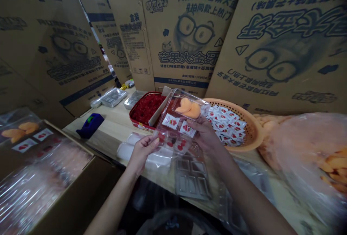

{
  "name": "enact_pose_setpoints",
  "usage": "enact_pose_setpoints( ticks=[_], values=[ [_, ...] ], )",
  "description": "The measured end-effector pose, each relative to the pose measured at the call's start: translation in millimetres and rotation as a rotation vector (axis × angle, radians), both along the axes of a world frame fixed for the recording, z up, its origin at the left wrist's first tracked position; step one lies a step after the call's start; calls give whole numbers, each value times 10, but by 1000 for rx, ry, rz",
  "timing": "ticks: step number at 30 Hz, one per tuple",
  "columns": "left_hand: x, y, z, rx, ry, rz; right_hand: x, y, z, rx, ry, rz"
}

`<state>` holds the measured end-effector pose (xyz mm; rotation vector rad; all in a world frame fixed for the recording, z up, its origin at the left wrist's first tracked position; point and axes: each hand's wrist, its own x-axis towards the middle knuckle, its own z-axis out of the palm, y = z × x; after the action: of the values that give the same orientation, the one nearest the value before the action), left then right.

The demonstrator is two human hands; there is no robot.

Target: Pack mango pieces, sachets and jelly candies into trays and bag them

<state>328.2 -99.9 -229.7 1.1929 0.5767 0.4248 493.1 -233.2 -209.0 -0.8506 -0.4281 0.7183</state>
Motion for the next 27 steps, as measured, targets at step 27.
enact_pose_setpoints(
  ticks=[27],
  values=[
    [199, -47, 62, -377, -87, -49, -37, 63, -75, -206, -237, -177]
  ],
)
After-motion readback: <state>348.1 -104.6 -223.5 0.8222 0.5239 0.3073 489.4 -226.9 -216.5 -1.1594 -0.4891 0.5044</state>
